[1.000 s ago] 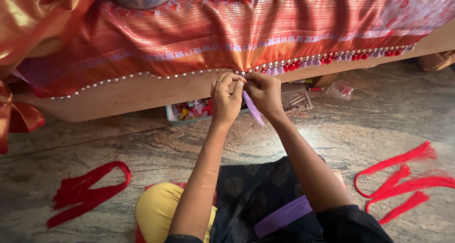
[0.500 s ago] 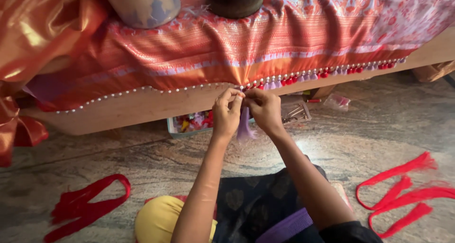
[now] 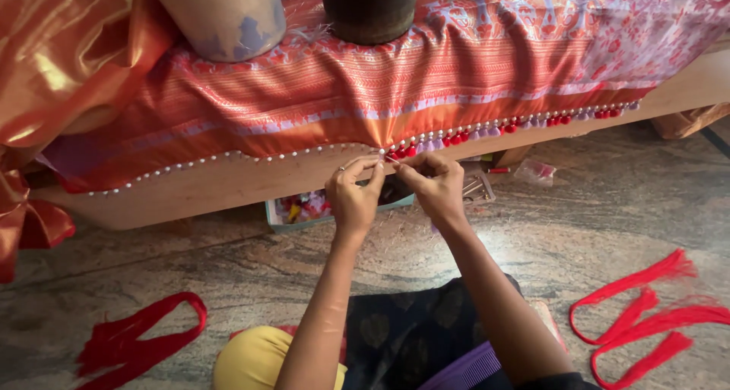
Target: Tying decorative tassels on the edge of a saree using threads and beads.
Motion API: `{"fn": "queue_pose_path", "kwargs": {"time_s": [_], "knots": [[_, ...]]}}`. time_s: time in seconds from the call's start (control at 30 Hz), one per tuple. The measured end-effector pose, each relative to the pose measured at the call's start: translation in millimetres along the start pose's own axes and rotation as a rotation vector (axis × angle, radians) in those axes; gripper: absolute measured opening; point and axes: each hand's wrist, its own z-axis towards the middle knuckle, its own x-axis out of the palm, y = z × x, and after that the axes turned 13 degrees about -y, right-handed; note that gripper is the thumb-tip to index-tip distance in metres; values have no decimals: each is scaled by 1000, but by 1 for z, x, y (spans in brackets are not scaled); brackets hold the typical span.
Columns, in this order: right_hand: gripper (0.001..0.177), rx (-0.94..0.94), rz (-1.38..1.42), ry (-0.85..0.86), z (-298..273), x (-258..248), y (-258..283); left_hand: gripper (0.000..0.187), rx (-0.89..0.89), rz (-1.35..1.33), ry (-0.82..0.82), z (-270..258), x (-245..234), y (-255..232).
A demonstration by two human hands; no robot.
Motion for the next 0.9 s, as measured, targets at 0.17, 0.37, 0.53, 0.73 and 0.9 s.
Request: {"fn": "queue_pose_path", "kwargs": {"time_s": [0.17,0.37,0.53,0.73,0.9], "knots": [[7,-54,221,86,1,7,-1,8,-5,-77,-8,1,2,-4],[7,-28,223,109,3,9,4,8,-78,-56,70,4,-1,-8],[9,3,248,120,2,8,10,8,-95,-135,81,5,0,-7],[10,7,182,106,2,10,11,6,-52,-147,77,4,-1,-3],[10,-16,141,89,4,14,13,4,3,-23,79,5,0,-4]]}}
